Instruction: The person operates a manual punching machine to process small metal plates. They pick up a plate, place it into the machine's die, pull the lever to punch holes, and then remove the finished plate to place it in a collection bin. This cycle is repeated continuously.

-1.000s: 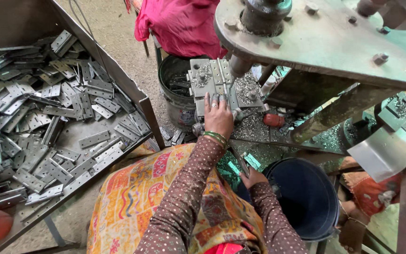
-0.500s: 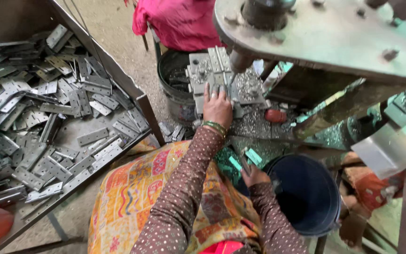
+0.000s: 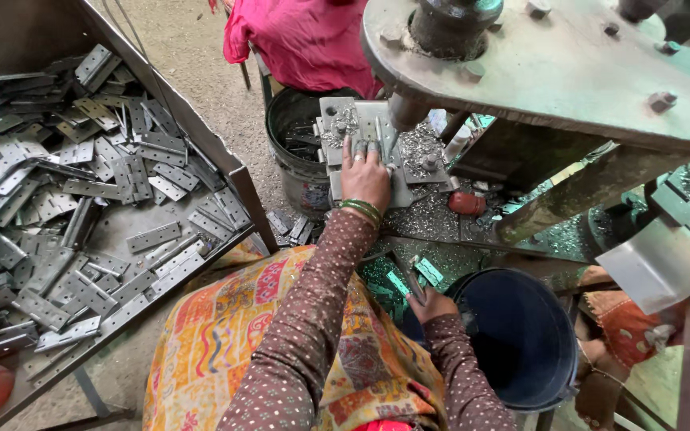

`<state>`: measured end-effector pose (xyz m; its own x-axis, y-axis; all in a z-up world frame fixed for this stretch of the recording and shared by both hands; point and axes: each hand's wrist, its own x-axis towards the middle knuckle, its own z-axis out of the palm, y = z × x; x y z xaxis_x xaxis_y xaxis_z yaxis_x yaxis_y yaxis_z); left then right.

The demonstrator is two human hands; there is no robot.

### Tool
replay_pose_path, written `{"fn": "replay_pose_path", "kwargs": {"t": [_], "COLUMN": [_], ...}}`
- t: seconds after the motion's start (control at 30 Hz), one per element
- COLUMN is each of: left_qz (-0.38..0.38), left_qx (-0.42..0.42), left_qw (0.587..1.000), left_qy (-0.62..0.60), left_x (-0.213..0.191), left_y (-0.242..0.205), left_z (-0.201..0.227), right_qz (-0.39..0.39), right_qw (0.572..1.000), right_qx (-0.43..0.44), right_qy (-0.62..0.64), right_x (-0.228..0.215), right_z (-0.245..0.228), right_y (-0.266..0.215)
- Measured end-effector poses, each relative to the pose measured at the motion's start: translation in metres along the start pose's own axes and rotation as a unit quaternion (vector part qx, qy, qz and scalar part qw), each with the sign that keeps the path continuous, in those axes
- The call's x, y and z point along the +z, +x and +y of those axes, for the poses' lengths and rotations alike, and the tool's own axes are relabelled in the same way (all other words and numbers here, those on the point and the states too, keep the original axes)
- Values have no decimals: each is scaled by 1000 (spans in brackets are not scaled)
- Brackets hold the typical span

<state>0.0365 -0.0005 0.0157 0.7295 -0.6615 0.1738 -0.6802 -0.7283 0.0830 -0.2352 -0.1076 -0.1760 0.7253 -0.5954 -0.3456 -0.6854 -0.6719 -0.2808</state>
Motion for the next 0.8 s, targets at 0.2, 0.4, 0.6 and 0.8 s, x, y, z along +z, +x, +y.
{"fn": "replay_pose_path", "kwargs": {"t": [0.2, 0.4, 0.6, 0.8], "left_qz": [22, 24, -70, -22], "left_qx": [6, -2, 9, 23], "left_qw": [1000, 1000, 997, 999], "left_qy": [-6, -5, -1, -27], "left_x": [-2, 8, 19, -8], "left_y": [-8, 17, 8, -8], "left_z": [0, -6, -9, -6], "right_qz": [-99, -88, -21, -6], "right_qw": [994, 995, 1000, 997], "right_qx": [44, 35, 6, 52], "right_qy": [-18, -40, -6, 56], "right_x": [-50, -46, 8, -96], "right_z": [-12, -18, -7, -40], "right_y": [8, -7, -17, -33]}}
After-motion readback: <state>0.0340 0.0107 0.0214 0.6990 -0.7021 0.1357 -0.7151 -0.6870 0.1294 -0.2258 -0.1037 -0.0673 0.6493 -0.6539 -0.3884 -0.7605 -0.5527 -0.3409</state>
